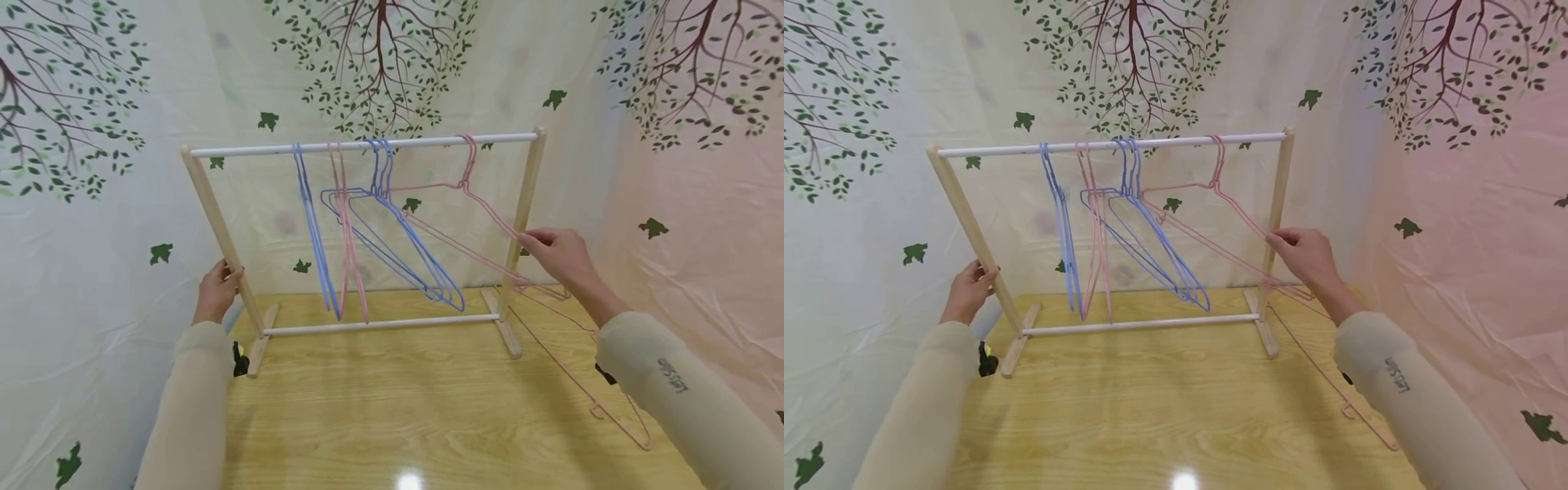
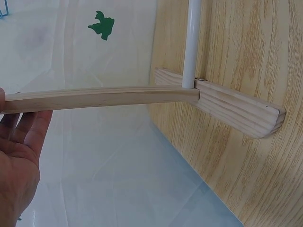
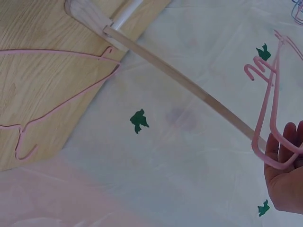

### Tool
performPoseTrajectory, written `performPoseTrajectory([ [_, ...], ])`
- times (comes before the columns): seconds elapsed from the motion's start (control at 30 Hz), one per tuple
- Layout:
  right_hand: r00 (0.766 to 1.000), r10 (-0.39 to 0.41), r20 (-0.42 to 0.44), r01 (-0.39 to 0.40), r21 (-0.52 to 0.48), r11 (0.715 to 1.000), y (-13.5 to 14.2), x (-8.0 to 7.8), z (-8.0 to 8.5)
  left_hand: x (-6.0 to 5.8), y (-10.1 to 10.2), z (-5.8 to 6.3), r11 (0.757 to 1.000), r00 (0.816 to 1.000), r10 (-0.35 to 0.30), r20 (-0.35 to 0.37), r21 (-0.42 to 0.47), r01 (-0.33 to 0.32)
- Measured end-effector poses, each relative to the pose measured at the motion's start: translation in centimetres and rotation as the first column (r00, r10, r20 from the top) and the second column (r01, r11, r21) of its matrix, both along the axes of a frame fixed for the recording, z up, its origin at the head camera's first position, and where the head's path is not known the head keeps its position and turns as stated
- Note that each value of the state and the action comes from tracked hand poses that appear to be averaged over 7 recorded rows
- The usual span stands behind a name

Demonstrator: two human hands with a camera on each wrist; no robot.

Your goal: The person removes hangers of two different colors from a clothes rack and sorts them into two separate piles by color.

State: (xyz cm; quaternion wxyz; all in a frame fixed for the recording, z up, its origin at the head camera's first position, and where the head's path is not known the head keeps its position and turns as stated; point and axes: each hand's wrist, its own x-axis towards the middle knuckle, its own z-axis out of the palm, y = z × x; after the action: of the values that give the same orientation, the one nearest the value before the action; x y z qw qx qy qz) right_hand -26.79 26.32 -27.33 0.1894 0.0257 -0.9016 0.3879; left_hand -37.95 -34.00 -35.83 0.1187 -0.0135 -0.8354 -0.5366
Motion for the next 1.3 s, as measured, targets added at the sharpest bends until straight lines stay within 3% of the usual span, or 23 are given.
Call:
performPoseTrajectory([
  [0.33, 0.999, -0.037, 0.013, 0.037, -0.016, 0.999, -0.4, -0.4, -0.2, 0.0, 0.1, 0.0, 1.0, 1.0, 0.004, -0.01, -0.004, -0.004],
  [0.9, 0.988, -0.103, -0.115, 0.093, -0.09, 0.992, -0.1, 0.3, -0.5, 0.4, 0.3, 0.1, 1.0, 1.0, 0.001, -0.017, -0.011, -0.001],
  [1.3, 0.975, -0.154, -0.163, 0.133, -0.131, 0.982, 2.1, 1.1, -1.2, 0.8, 0.5, -0.1, 1.0, 1.0, 0.005, -0.028, -0.013, -0.005],
])
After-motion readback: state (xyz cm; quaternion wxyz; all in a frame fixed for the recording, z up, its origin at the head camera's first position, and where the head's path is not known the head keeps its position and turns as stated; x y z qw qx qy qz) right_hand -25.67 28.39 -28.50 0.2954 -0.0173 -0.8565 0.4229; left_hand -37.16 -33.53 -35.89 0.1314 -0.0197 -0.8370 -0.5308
